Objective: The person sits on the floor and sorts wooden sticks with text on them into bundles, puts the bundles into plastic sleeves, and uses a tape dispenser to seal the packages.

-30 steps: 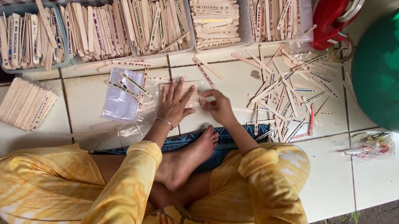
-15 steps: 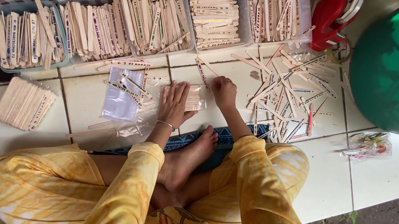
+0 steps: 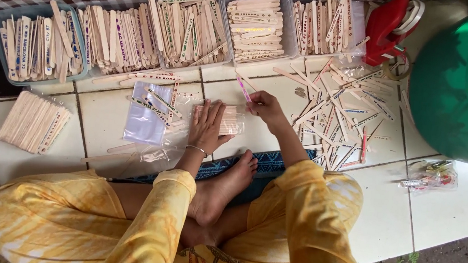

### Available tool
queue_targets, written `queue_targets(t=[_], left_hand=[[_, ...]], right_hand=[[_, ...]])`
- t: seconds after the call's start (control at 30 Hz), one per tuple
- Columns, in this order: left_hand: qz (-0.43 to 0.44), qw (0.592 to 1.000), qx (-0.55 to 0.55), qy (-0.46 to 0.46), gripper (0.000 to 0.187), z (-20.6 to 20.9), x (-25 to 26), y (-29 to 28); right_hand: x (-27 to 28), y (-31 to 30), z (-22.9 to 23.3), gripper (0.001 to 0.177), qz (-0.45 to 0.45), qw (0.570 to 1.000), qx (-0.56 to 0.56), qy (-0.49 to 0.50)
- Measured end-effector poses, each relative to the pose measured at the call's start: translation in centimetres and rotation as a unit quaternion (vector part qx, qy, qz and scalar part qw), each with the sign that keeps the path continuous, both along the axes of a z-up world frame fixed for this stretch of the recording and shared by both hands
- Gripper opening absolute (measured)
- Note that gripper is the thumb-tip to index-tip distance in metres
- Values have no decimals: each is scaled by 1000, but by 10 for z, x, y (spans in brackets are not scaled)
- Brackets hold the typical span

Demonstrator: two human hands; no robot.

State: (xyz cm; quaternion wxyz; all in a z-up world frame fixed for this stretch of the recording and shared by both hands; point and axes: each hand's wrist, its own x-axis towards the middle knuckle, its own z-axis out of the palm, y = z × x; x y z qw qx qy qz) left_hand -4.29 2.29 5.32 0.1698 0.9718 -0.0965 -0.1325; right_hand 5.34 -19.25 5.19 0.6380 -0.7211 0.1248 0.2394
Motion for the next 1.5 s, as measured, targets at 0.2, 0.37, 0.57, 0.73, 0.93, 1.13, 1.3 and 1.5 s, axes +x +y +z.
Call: queue_targets(t=[0.2, 0.37, 0.57, 0.73, 0.93, 1.13, 1.3, 1.5], left_hand=[[-1, 1000, 11, -15, 104, -7, 0, 0], [-5, 1000, 13, -9, 103, -3, 0, 0], [-14, 1000, 21, -11, 103, -5, 2, 0], [-10, 1000, 13, -15, 104, -4, -1, 2], [-9, 999, 9, -40, 106, -15, -1, 1], [-56, 997, -31, -43, 107, -12, -3, 11], [-89, 994, -43, -51, 107, -20, -7, 14], [-112, 993, 2, -48, 97, 0, -11, 11]], right_hand=[[-24, -43, 54, 32, 67, 995, -79, 5], [-40, -39, 88, 26, 40, 998, -54, -4], [-44, -37, 74, 24, 8, 997, -46, -68], [-47, -61, 34, 21, 42, 984, -156, -78], [-62, -41, 32, 22, 134, 952, -260, -93], [-68, -11, -1, 19, 111, 934, -268, -207], [-72, -2, -20, 7, 78, 832, -431, -341], [-57, -48, -8, 14, 38, 896, -388, -215]])
